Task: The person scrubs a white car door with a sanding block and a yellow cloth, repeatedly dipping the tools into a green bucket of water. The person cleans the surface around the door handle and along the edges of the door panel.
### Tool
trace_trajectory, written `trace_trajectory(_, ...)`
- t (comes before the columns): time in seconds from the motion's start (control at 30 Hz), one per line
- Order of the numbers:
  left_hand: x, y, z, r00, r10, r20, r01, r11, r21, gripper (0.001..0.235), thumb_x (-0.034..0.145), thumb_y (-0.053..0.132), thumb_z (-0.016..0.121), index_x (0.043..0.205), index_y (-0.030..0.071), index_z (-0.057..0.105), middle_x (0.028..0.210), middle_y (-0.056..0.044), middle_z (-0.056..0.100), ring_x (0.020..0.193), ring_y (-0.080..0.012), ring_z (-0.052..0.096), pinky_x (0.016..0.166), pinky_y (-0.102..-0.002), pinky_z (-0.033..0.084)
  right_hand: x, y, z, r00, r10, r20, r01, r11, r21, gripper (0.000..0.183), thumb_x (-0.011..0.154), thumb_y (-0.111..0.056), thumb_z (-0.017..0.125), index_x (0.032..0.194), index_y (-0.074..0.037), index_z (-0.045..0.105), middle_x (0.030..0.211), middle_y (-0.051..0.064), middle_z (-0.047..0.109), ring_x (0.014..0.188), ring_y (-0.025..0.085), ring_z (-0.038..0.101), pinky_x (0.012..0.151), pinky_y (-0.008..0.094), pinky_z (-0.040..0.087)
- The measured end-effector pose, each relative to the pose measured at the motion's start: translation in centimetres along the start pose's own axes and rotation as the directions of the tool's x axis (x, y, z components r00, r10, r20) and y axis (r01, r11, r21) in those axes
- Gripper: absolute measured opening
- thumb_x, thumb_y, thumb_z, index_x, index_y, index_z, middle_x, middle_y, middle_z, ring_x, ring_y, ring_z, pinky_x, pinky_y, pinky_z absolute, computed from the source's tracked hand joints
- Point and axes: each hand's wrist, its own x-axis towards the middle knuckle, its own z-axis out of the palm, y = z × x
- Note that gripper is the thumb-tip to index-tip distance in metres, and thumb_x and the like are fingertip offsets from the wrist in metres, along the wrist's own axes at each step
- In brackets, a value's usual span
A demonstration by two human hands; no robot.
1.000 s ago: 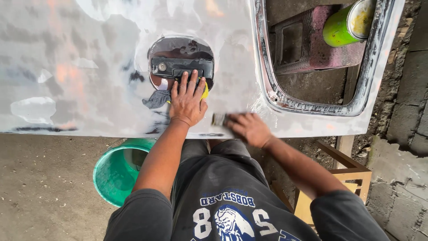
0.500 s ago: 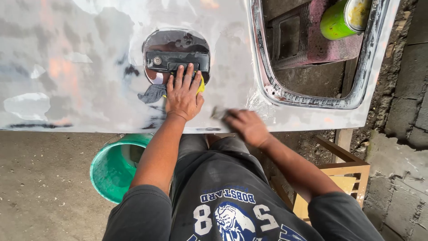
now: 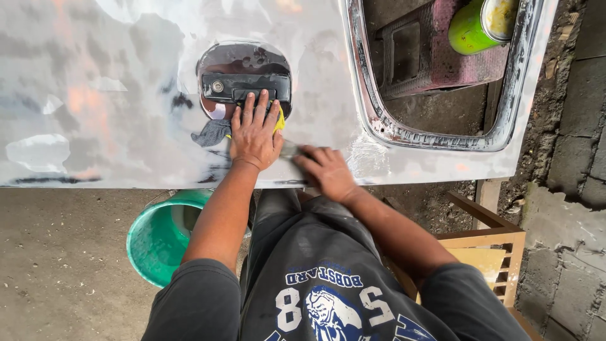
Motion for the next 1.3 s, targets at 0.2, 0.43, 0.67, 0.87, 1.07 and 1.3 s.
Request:
trace_trajectory(0.2,0.4,0.4,-0.9,1.0,-0.006,0.01,0.006,1.0,-0.011,0.069,0.092,0.038,0.057,0.157,0.016,0.046,0.169,-0.011,0.026,0.154,-0.0366,0.023,0.119,-0.059,0.022,-3.8,7.0,-1.2,0.903,0.33,-0.276,-0.368,0.924,-0.1,0.043,0.092,-0.013,0.068,0.135,-0.013,0.061,0.141,0.012,0.056,0.117,0.033,0.055,0.102,0.044,0.045)
trace_trajectory(0.43,-0.1,0.1,0.0,1.0,0.005,-0.015,-0.005,1.0,-0.004,0.069,0.092,0.038,0.057,0.157,0.016,0.046,0.17,-0.011,0.026,0.154,-0.0366,0.023,0.12,-0.059,0.022,-0.3,-0.9,1.4,0.973,0.165,-0.159,-0.168,0.986,-0.004,0.048,0.086,-0.015,0.07,0.133,-0.018,0.064,0.141,0.009,0.058,0.116,0.032,0.056,0.095,0.044,0.047)
trace_trajectory(0.67,0.2,0.4,-0.4,1.0,-0.007,0.004,0.007,1.0,0.001,0.069,0.092,0.038,0.056,0.156,0.016,0.046,0.169,-0.011,0.026,0.154,-0.0365,0.022,0.12,-0.059,0.021,-6.9,5.9,-1.8,0.951,0.262,-0.165,-0.264,0.965,0.013,0.057,0.08,-0.011,0.074,0.136,-0.014,0.06,0.142,0.016,0.055,0.121,0.036,0.054,0.104,0.046,0.046)
trace_trajectory(0.87,0.3,0.4,-0.5,1.0,-0.013,0.026,0.013,1.0,0.004,0.069,0.092,0.038,0.056,0.156,0.016,0.045,0.169,-0.011,0.025,0.154,-0.0367,0.022,0.12,-0.059,0.021,-7.4,6.9,1.0,0.786,0.528,-0.321,-0.557,0.83,0.001,0.047,0.089,-0.006,0.069,0.135,-0.012,0.059,0.141,0.021,0.052,0.121,0.04,0.052,0.104,0.048,0.044)
trace_trajectory(1.07,0.0,0.4,-0.7,0.999,-0.015,0.035,0.014,1.0,0.013,0.07,0.092,0.038,0.056,0.157,0.016,0.044,0.169,-0.011,0.025,0.154,-0.0369,0.021,0.12,-0.059,0.021,-0.2,-0.9,1.8,0.956,0.178,-0.233,-0.164,0.983,0.081,0.048,0.089,-0.01,0.068,0.135,-0.013,0.059,0.139,0.016,0.056,0.116,0.037,0.055,0.1,0.047,0.045)
trace_trajectory(1.3,0.1,0.3,-0.3,1.0,0.002,0.024,-0.002,1.0,-0.004,0.068,0.093,0.038,0.056,0.157,0.016,0.045,0.169,-0.011,0.026,0.154,-0.0372,0.021,0.12,-0.058,0.02,-10.3,7.6,-0.8,0.804,0.535,-0.26,-0.545,0.838,0.041,0.059,0.081,-0.008,0.069,0.138,-0.014,0.059,0.144,0.018,0.054,0.126,0.041,0.052,0.11,0.048,0.042)
